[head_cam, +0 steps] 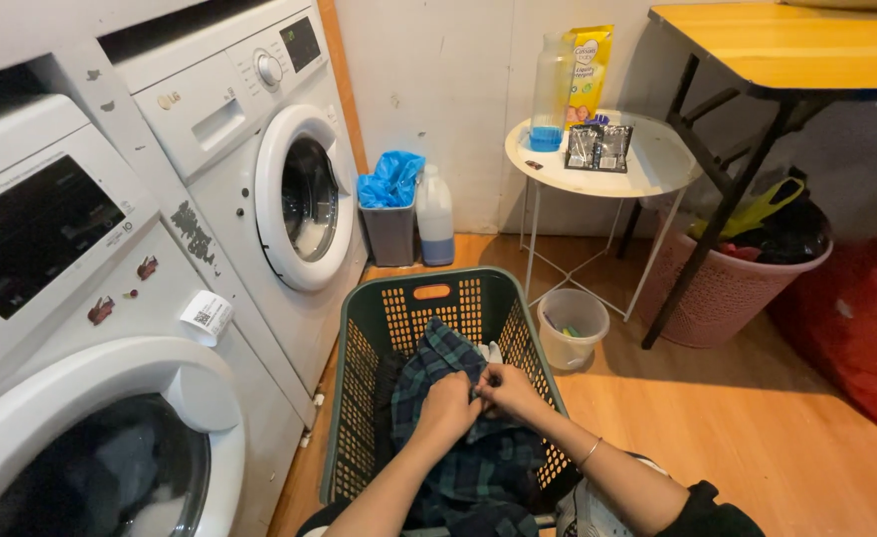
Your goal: Sorting and inspecting clothes in a laundry basket near washing machines.
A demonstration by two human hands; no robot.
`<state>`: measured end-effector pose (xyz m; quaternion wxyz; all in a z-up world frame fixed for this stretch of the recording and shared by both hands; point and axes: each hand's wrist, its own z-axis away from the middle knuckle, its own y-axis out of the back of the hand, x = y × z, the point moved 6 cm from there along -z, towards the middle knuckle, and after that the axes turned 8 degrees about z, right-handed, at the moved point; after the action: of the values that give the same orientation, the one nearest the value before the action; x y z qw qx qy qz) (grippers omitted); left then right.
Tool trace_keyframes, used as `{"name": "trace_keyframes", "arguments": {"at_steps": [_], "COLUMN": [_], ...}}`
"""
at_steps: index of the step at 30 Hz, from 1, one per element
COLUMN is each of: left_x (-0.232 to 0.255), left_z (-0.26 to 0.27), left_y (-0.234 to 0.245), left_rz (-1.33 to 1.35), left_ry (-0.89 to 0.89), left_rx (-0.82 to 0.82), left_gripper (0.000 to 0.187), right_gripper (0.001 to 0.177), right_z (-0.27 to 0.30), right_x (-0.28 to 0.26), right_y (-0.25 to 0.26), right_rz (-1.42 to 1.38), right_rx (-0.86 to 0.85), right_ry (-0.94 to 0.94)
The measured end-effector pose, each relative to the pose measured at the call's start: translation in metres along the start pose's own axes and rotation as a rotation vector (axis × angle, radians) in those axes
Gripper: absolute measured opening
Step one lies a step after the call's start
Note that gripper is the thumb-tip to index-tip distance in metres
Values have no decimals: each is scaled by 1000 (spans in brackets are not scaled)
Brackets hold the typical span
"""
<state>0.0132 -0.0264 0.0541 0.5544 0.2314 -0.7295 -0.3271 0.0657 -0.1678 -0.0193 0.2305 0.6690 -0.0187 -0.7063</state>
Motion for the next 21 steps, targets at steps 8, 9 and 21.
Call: {"name": "trace_keyframes", "arguments": {"at_steps": [8, 9, 21], "left_x": [-16, -10, -10], "left_z": [-5, -3, -5], "left_y": [-18, -14, -26], "left_rz": [-59, -58, -180], "left_ry": [28, 30, -145], "left_rx": [62, 60, 187], "left_gripper": [21, 21, 14], "right_gripper": [9, 9, 13], "right_z": [4, 4, -8], "right_x": [6, 8, 36], "right_y": [0, 0, -11], "right_rz": [-107, -108, -225], "right_rx": [-2, -3, -51], "right_ry": [-95, -97, -202]}}
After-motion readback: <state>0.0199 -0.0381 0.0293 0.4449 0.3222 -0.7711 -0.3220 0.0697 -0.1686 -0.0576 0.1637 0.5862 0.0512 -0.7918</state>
